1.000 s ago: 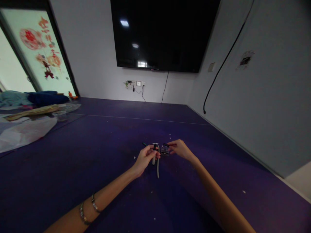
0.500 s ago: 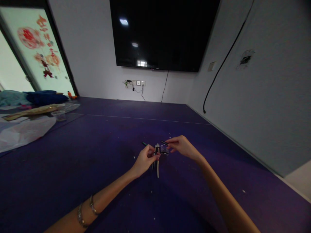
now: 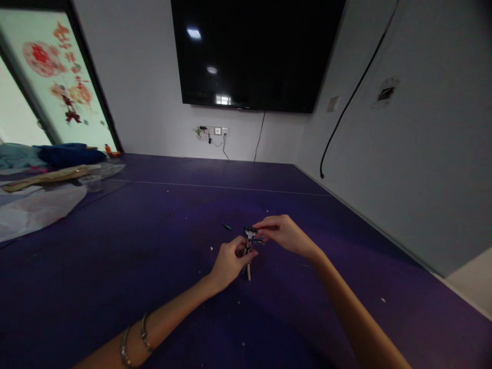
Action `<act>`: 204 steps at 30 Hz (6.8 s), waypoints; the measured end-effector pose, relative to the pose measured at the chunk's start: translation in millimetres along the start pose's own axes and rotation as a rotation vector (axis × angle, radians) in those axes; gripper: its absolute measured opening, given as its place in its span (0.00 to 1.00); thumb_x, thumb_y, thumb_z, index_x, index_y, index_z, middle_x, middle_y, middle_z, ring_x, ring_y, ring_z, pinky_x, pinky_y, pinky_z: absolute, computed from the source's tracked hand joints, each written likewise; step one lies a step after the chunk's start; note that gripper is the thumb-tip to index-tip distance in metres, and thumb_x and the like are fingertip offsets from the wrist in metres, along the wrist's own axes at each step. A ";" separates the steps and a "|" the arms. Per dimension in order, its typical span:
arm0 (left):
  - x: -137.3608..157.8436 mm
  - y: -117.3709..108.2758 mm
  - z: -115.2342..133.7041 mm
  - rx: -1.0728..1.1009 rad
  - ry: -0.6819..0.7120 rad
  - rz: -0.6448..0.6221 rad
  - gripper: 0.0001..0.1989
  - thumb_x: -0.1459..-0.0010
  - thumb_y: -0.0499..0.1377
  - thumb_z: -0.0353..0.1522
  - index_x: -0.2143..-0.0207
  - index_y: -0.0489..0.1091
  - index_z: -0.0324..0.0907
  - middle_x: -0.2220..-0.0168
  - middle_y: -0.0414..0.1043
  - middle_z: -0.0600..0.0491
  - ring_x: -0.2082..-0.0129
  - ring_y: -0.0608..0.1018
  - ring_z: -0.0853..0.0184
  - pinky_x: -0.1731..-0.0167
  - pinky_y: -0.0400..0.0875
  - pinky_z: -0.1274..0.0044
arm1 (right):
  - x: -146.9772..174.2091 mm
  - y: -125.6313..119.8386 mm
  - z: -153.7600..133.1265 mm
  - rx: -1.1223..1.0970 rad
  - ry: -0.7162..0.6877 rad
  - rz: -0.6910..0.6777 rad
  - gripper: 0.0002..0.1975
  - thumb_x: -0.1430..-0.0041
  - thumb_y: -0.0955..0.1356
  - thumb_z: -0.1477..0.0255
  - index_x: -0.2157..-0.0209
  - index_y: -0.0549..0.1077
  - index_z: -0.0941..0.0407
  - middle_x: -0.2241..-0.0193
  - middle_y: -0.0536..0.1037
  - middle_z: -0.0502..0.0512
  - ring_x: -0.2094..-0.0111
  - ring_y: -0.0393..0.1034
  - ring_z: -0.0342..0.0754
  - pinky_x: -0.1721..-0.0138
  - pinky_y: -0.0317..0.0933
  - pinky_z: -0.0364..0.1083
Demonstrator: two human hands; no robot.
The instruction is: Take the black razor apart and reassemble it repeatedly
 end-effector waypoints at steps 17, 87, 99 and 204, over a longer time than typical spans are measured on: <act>0.2 0.3 5.1 -0.037 0.020 0.000 0.09 0.49 0.60 0.36 0.66 0.68 0.40 0.75 0.73 0.56 0.78 0.74 0.71 0.76 0.65 0.80 | 0.9 2.7 -2.0 0.013 0.013 0.004 0.09 0.48 0.67 0.71 0.65 0.77 0.57 0.70 0.78 0.54 0.73 0.71 0.43 0.70 0.66 0.43; -42.8 -67.7 -7.5 0.195 -0.353 -0.046 0.25 0.44 0.52 0.47 0.56 0.67 0.35 0.50 0.68 0.38 0.50 0.71 0.57 0.54 0.65 0.69 | -16.3 56.1 49.9 0.207 0.257 0.074 0.13 0.48 0.64 0.68 0.79 0.75 0.60 0.83 0.71 0.50 0.79 0.63 0.40 0.78 0.53 0.39; -54.8 -111.1 -21.2 0.135 -0.432 0.072 0.27 0.46 0.53 0.47 0.54 0.66 0.33 0.48 0.65 0.35 0.49 0.70 0.56 0.55 0.66 0.68 | -29.6 76.3 88.8 0.623 0.435 0.095 0.11 0.52 0.65 0.67 0.79 0.73 0.60 0.77 0.76 0.62 0.72 0.72 0.50 0.73 0.58 0.44; -41.3 -24.4 31.1 -0.629 0.763 -0.158 0.11 0.40 0.50 0.28 0.59 0.70 0.41 0.62 0.73 0.48 0.59 0.70 0.64 0.59 0.69 0.69 | -9.2 21.0 52.9 -0.679 0.390 -0.044 0.18 0.58 0.72 0.74 0.61 0.71 0.56 0.75 0.74 0.48 0.73 0.69 0.41 0.68 0.65 0.42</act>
Point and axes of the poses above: each hand's wrist, its own x-axis away from the middle knuckle, its own y-axis out of the palm, z = x × y, the point moved 5 cm from there along -x, towards the middle knuckle
